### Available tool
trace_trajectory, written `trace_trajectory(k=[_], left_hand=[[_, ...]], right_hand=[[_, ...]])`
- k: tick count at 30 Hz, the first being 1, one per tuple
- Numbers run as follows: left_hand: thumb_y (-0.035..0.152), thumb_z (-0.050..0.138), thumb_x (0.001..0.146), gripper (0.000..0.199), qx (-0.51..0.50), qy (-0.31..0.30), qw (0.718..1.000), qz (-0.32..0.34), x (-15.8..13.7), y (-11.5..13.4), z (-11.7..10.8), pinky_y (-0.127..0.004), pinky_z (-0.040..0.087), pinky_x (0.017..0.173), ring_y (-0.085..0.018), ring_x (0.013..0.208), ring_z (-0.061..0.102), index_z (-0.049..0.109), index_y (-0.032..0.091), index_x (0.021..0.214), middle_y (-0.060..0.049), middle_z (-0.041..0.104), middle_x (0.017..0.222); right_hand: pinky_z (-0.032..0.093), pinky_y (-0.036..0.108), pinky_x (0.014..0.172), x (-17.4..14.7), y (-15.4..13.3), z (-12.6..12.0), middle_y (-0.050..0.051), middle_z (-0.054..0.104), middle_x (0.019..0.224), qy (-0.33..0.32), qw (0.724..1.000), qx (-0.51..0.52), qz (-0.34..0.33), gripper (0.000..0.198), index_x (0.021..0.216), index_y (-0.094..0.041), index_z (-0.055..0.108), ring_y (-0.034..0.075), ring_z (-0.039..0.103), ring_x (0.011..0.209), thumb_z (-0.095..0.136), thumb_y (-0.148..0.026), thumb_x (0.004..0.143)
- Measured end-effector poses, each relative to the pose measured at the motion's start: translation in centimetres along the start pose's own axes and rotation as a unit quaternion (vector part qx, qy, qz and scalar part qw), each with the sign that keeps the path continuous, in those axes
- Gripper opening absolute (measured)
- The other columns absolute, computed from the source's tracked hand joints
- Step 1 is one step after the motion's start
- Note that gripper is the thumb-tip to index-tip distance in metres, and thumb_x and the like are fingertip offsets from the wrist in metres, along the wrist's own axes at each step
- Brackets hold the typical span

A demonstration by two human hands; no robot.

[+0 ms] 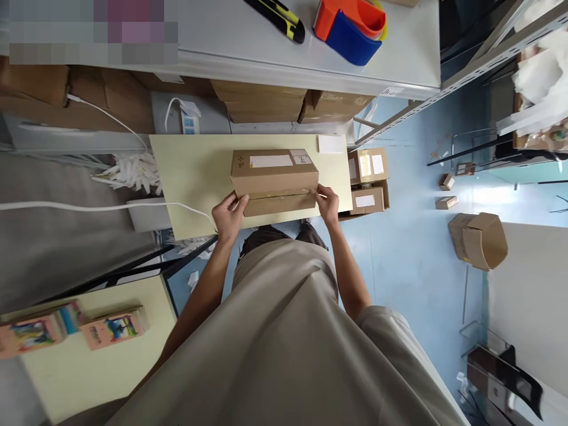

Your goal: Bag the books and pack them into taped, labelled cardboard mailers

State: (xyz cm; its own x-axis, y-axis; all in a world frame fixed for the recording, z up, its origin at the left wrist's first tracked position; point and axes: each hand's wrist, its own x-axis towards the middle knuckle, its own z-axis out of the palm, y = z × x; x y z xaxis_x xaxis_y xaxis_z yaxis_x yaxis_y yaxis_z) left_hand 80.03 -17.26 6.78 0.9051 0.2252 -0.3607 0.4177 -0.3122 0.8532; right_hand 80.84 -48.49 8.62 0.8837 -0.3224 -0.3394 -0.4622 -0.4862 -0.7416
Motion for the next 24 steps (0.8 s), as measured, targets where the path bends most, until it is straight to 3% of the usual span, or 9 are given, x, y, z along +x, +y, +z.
trace_trajectory(k=[3, 5, 7, 13, 17, 21, 24], left_hand=[[0.054, 0.069, 0.103, 0.037, 0.012, 0.040, 0.999, 0.030, -1.2, 2.0, 0.8, -0.030, 0.064, 0.095, -0.027, 0.108, 0.083, 0.087, 0.022, 0.104, -0.004, 0.088, 0.102], [0.056, 0.071, 0.102, 0.040, 0.069, 0.043, 0.997, 0.009, -1.5, 2.4, 2.1, -0.026, 0.060, 0.083, -0.025, 0.094, 0.081, 0.080, 0.021, 0.083, -0.002, 0.079, 0.079], [0.054, 0.071, 0.102, 0.043, 0.107, 0.044, 0.993, -0.026, -1.4, 2.3, 3.9, -0.024, 0.056, 0.078, -0.022, 0.090, 0.078, 0.071, 0.021, 0.074, -0.001, 0.072, 0.070], [0.039, 0.063, 0.105, 0.019, 0.118, 0.132, 0.982, -0.066, -1.8, 1.2, 8.2, -0.031, 0.060, 0.103, -0.025, 0.111, 0.078, 0.071, 0.022, 0.100, -0.010, 0.083, 0.106], [0.032, 0.057, 0.107, 0.017, 0.208, 0.186, 0.955, -0.100, -3.5, 1.8, 11.0, -0.039, 0.058, 0.108, -0.029, 0.111, 0.075, 0.066, 0.021, 0.098, -0.012, 0.078, 0.104], [0.038, 0.059, 0.108, 0.020, 0.251, 0.138, 0.955, -0.080, -5.0, 4.0, 15.8, -0.039, 0.059, 0.103, -0.029, 0.107, 0.074, 0.067, 0.021, 0.098, -0.009, 0.076, 0.098], [0.044, 0.065, 0.106, 0.027, 0.276, 0.083, 0.957, -0.033, -5.3, 6.4, 21.2, -0.044, 0.059, 0.111, -0.034, 0.123, 0.074, 0.074, 0.020, 0.115, -0.015, 0.080, 0.118]], right_hand=[[0.066, 0.039, 0.110, 0.3, 0.2, -2.9, 0.015, 0.083, 0.134, 0.026, 0.998, -0.059, -0.017, 0.051, 0.139, -0.020, 0.086, 0.030, 0.081, 0.128, 0.067, -0.055, 0.106], [0.065, 0.037, 0.108, 0.9, 0.9, -4.0, 0.015, 0.084, 0.123, 0.013, 0.996, -0.091, -0.014, 0.051, 0.130, -0.019, 0.088, 0.030, 0.082, 0.122, 0.064, -0.058, 0.108], [0.065, 0.035, 0.105, 1.7, 2.0, -4.4, 0.015, 0.084, 0.117, -0.013, 0.994, -0.110, -0.003, 0.053, 0.123, -0.018, 0.089, 0.030, 0.083, 0.116, 0.063, -0.062, 0.109], [0.068, 0.037, 0.100, 3.7, 6.9, -3.3, 0.021, 0.081, 0.139, -0.111, 0.993, -0.005, -0.032, 0.071, 0.140, -0.016, 0.081, 0.029, 0.084, 0.112, 0.062, -0.077, 0.109], [0.070, 0.044, 0.102, 4.2, 10.6, -4.0, 0.018, 0.079, 0.138, -0.158, 0.981, 0.084, -0.072, 0.083, 0.139, -0.024, 0.082, 0.031, 0.083, 0.115, 0.059, -0.095, 0.101], [0.070, 0.045, 0.100, 4.3, 14.8, -8.7, 0.016, 0.079, 0.135, -0.122, 0.984, 0.120, -0.058, 0.086, 0.138, -0.027, 0.083, 0.031, 0.083, 0.110, 0.055, -0.099, 0.100], [0.068, 0.044, 0.098, 3.5, 18.0, -13.9, 0.016, 0.079, 0.136, -0.053, 0.986, 0.155, -0.024, 0.081, 0.136, -0.025, 0.083, 0.031, 0.080, 0.113, 0.055, -0.093, 0.103]])
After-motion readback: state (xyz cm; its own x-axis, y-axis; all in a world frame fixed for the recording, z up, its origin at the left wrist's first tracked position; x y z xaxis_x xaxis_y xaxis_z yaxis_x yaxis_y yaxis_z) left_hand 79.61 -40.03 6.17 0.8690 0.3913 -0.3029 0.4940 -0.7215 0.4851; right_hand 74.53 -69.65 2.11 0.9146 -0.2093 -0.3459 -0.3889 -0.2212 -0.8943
